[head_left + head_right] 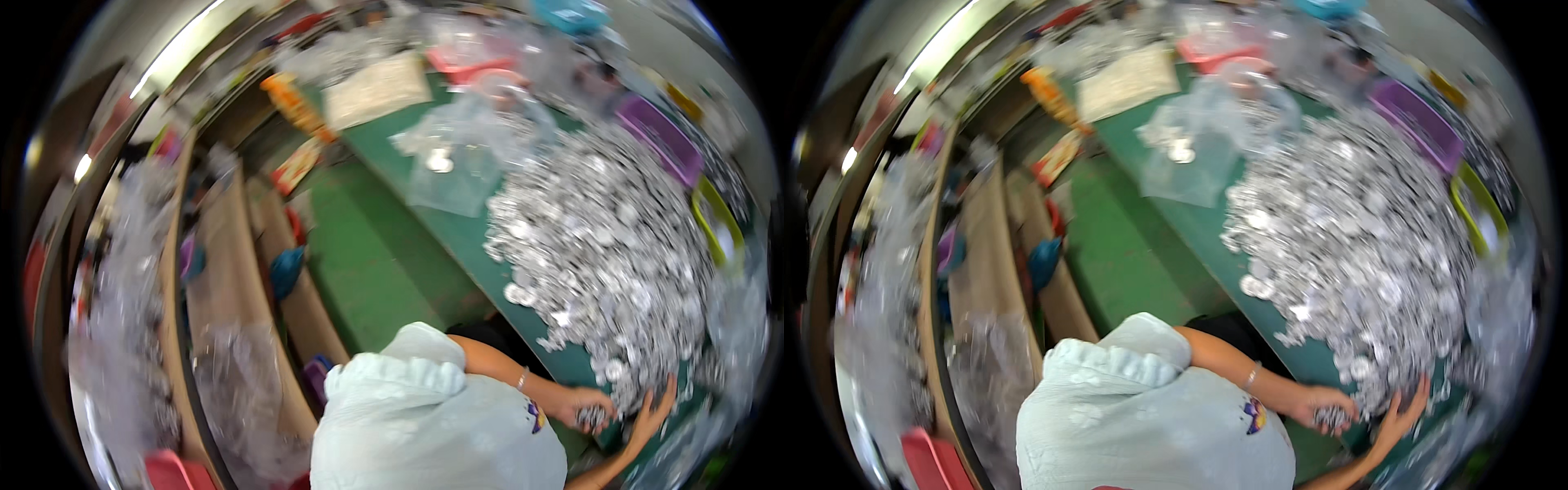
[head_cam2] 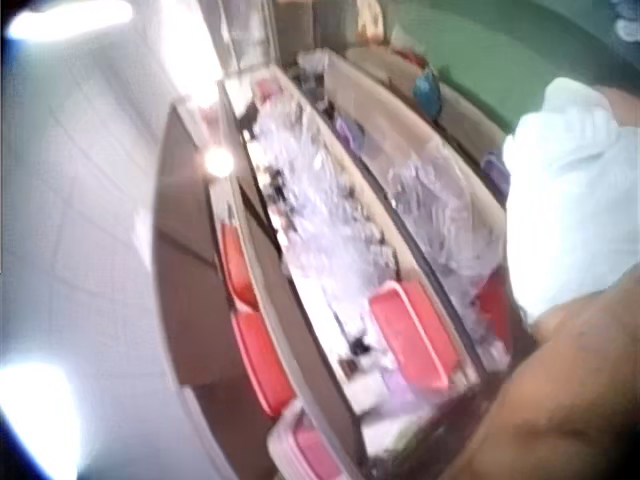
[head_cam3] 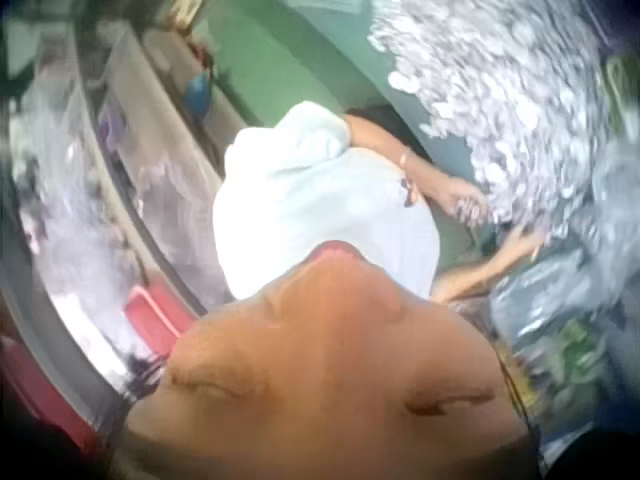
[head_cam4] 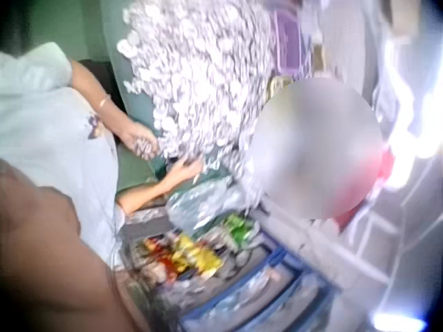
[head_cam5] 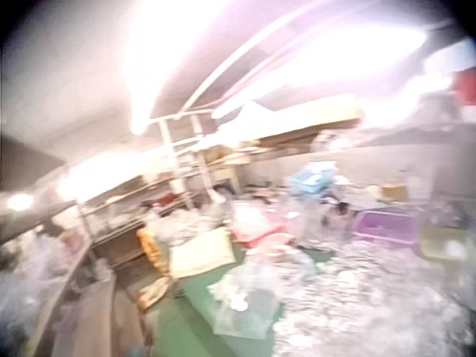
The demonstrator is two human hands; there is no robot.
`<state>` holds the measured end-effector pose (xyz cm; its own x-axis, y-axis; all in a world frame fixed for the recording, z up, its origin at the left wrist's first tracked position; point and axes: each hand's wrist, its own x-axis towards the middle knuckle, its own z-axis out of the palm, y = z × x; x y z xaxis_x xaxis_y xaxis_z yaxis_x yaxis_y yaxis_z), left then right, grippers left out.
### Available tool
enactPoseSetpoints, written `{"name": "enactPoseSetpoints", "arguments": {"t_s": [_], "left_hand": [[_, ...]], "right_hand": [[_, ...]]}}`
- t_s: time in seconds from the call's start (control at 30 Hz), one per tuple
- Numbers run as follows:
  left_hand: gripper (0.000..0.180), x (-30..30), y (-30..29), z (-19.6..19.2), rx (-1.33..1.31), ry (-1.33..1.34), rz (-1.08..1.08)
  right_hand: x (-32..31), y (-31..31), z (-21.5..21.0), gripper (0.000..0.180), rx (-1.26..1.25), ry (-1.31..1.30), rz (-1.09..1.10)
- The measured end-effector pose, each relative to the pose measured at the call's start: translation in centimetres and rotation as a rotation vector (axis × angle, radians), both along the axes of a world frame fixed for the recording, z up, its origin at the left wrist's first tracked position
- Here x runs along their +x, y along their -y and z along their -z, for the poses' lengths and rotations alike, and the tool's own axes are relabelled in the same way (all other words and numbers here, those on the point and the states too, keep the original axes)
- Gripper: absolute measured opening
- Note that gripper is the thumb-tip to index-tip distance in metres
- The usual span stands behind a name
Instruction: The person sorts through a large pile of heart-shaped metal charms on a green table by hand, picking up individual pieces and stacking them in their palm.
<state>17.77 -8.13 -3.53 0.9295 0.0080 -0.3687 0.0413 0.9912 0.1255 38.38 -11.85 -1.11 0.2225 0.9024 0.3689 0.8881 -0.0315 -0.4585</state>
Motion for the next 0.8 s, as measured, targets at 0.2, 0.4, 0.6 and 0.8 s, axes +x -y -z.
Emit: {"name": "enactPoseSetpoints", "arguments": {"t_s": [0.2,0.4,0.6,0.8], "left_hand": [[0.011,-0.9,-1.7,0.0,0.002,0.139,-0.131],[0.017,-1.8,-2.2,-0.5,0.081,0.054,-0.292],[0.02,-2.6,-1.6,-0.9,0.171,0.221,-0.375],[0.018,-4.6,-3.2,-0.2,-0.032,0.055,-0.263]], "right_hand": [[-2.0,-5.8,0.7,0.053,-0.08,0.425,-0.292],[-5.0,-3.9,-0.8,0.053,-0.018,0.409,-0.28],[-4.1,-1.1,2.5,0.029,0.055,0.273,-0.318],[-9.4,-0.9,0.9,0.017,-0.022,0.182,-0.253]]}}
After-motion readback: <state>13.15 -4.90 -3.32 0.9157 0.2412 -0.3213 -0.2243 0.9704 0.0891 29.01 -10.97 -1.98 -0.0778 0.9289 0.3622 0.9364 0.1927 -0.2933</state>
